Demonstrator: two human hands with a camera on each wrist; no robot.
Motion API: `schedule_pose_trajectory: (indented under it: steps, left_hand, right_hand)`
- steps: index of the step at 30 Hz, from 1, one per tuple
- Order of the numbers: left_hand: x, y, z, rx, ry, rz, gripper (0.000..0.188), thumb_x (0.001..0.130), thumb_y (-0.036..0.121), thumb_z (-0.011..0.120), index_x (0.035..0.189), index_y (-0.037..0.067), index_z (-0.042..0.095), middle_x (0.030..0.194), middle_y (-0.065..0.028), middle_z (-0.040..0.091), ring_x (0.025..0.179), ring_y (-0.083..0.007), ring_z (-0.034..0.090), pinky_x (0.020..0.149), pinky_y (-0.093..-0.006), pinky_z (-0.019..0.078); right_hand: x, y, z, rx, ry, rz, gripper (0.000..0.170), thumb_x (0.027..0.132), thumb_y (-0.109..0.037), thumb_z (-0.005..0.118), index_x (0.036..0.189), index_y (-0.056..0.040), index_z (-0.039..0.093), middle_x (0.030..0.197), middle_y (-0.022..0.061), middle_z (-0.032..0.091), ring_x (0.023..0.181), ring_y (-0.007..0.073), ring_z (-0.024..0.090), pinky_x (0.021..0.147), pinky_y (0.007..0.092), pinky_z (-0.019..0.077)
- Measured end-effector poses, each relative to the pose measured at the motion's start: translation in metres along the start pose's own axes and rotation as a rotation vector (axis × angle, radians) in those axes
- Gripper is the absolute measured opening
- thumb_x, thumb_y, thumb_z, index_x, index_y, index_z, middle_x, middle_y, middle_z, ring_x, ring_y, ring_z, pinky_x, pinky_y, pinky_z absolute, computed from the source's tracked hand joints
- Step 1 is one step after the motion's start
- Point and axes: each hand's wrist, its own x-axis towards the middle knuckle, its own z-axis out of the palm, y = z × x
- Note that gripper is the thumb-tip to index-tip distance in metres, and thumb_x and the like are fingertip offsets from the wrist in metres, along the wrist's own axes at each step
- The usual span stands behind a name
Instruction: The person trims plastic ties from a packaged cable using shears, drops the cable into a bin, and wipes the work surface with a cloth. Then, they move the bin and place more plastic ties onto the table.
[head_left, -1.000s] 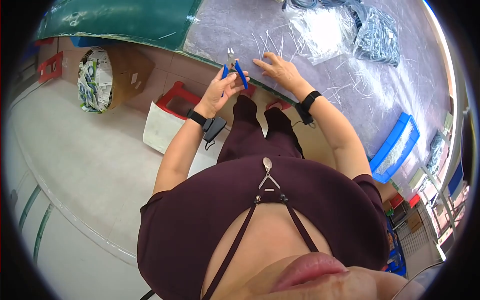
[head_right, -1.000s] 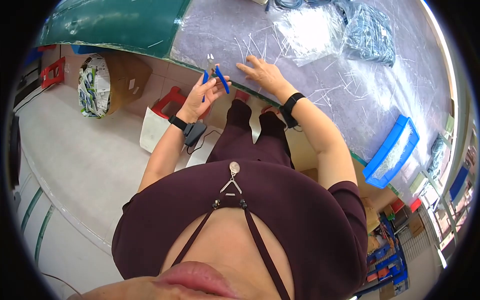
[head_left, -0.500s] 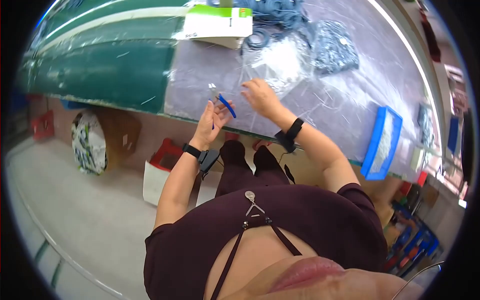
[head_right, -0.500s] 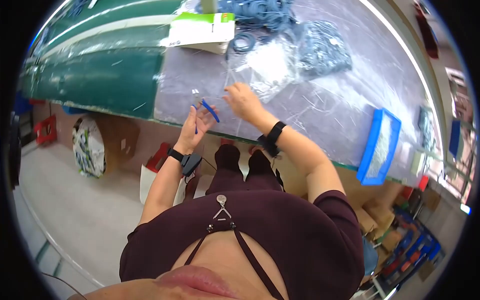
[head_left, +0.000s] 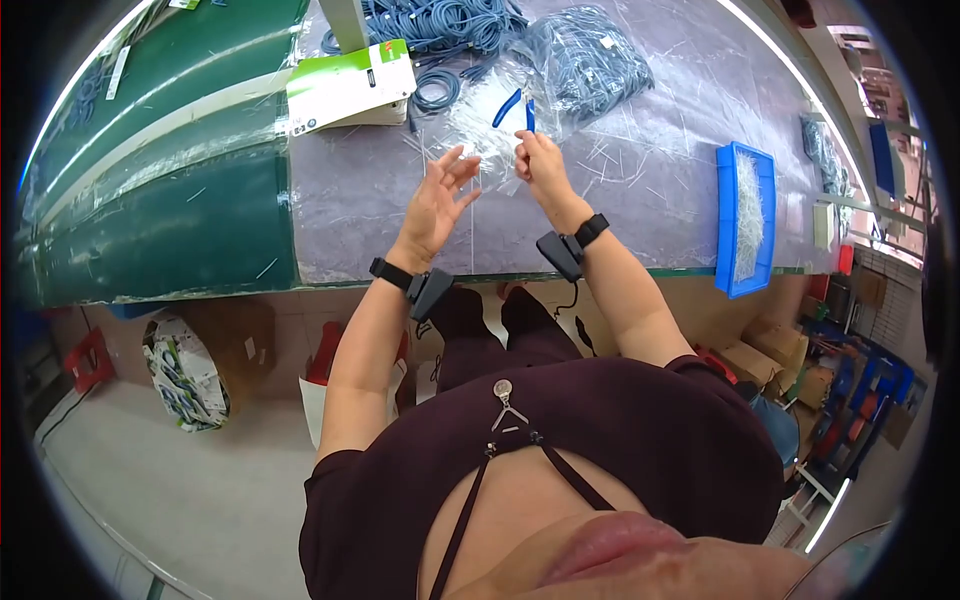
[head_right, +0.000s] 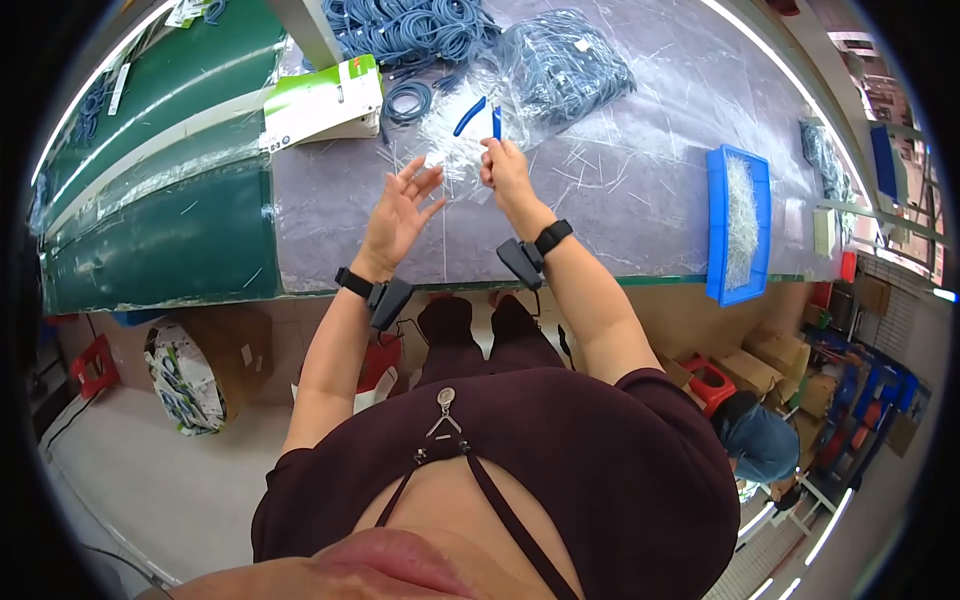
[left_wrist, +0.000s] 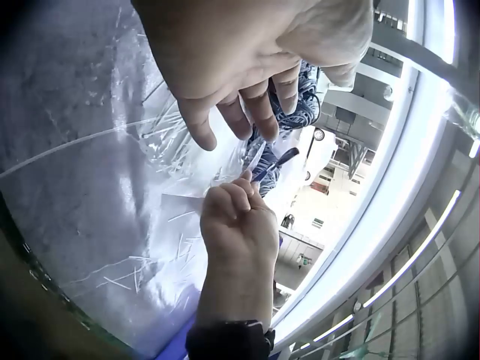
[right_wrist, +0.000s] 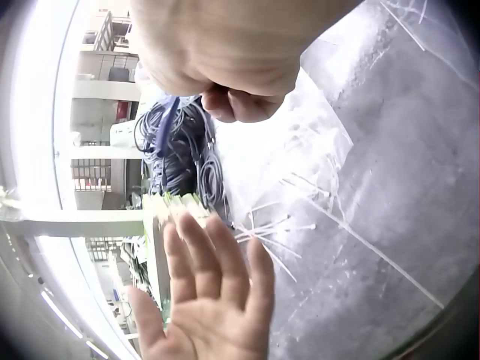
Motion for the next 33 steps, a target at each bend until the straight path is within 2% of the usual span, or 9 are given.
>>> schedule_pose_trajectory:
  steps: [8,10,16,19,23,27,30,32,33]
  left_hand:
    - [-0.051,-0.049,-0.048,-0.016,0.088,-0.205,0.057,0.097,0.045,0.038,0.137,0.006,0.033,0.128,-0.0147,0.047,0.118,-0.0266,0.047,0.099,-0.0435,0.04]
    - [-0.061,-0.053,-0.05,-0.064,0.13,-0.226,0.055,0.097,0.043,0.04,0.136,0.005,0.034,0.126,-0.0148,0.048,0.117,-0.0265,0.048,0.098,-0.0428,0.0419]
    - [-0.073,-0.055,-0.054,-0.118,0.141,-0.184,0.054,0.097,0.04,0.042,0.136,0.005,0.035,0.124,-0.0145,0.049,0.116,-0.0265,0.049,0.098,-0.0424,0.0428]
    - [-0.084,-0.051,-0.062,-0.106,0.15,-0.166,0.053,0.097,0.04,0.042,0.135,0.005,0.035,0.124,-0.0146,0.049,0.116,-0.0267,0.049,0.098,-0.0423,0.0429]
    - [-0.101,-0.055,-0.073,-0.154,0.214,-0.147,0.051,0.097,0.038,0.043,0.135,0.005,0.035,0.125,-0.0146,0.049,0.115,-0.0269,0.049,0.097,-0.042,0.0431]
    - [-0.113,-0.058,-0.076,-0.182,0.239,-0.128,0.049,0.097,0.036,0.042,0.135,0.006,0.035,0.125,-0.0143,0.049,0.115,-0.0264,0.05,0.097,-0.0418,0.0433]
    - [-0.119,-0.063,-0.074,-0.178,0.237,-0.092,0.048,0.098,0.036,0.042,0.136,0.007,0.036,0.124,-0.0138,0.05,0.114,-0.0256,0.05,0.096,-0.0412,0.0436]
    - [-0.127,-0.078,-0.071,-0.208,0.241,-0.061,0.047,0.098,0.036,0.041,0.135,0.007,0.036,0.123,-0.0132,0.051,0.114,-0.0247,0.051,0.096,-0.0405,0.0436]
    - [-0.132,-0.087,-0.07,-0.208,0.239,-0.053,0.047,0.098,0.036,0.041,0.135,0.007,0.036,0.122,-0.0124,0.051,0.113,-0.0241,0.051,0.096,-0.0401,0.0434]
  right_hand:
    - [0.057,-0.016,-0.006,0.065,0.214,-0.073,0.021,0.095,-0.019,0.048,0.104,-0.0003,0.048,0.066,0.0015,0.045,0.048,0.0118,0.041,0.044,0.0236,0.0308]
    - [0.065,-0.019,-0.003,0.198,0.247,0.035,0.018,0.095,-0.017,0.047,0.101,-0.0004,0.048,0.066,0.002,0.045,0.051,0.0126,0.042,0.045,0.0245,0.0319]
    - [0.07,0.0,0.006,0.57,0.264,0.129,0.014,0.095,-0.014,0.045,0.095,-0.0008,0.047,0.067,0.0036,0.044,0.055,0.0141,0.042,0.046,0.0259,0.0325]
    - [0.085,0.003,0.005,0.839,0.309,0.012,0.009,0.094,-0.01,0.043,0.092,-0.0012,0.047,0.066,0.004,0.044,0.056,0.015,0.044,0.047,0.0257,0.0356]
    - [0.105,0.003,0.013,0.818,0.444,0.109,0.007,0.091,-0.005,0.042,0.09,-0.0012,0.047,0.066,0.0054,0.046,0.057,0.0165,0.047,0.05,0.0254,0.0409]
    - [0.165,-0.001,-0.007,0.893,0.232,0.183,0.005,0.087,-0.001,0.042,0.088,-0.0008,0.048,0.072,0.0097,0.052,0.06,0.0185,0.051,0.054,0.0258,0.0466]
    - [0.175,-0.027,-0.009,0.595,0.164,0.228,0.003,0.084,-0.002,0.046,0.085,0.0003,0.049,0.081,0.0146,0.058,0.073,0.0204,0.057,0.068,0.0355,0.0513]
    - [0.159,-0.067,-0.026,-0.253,-0.136,0.203,0.029,0.092,-0.034,0.056,0.088,-0.0057,0.051,0.084,0.0038,0.058,0.074,0.015,0.056,0.067,0.0289,0.0469]
    - [0.183,-0.061,-0.056,-0.169,-0.335,0.153,0.034,0.091,-0.044,0.053,0.083,-0.0116,0.051,0.074,-0.0033,0.05,0.066,0.0113,0.049,0.061,0.0248,0.0412]
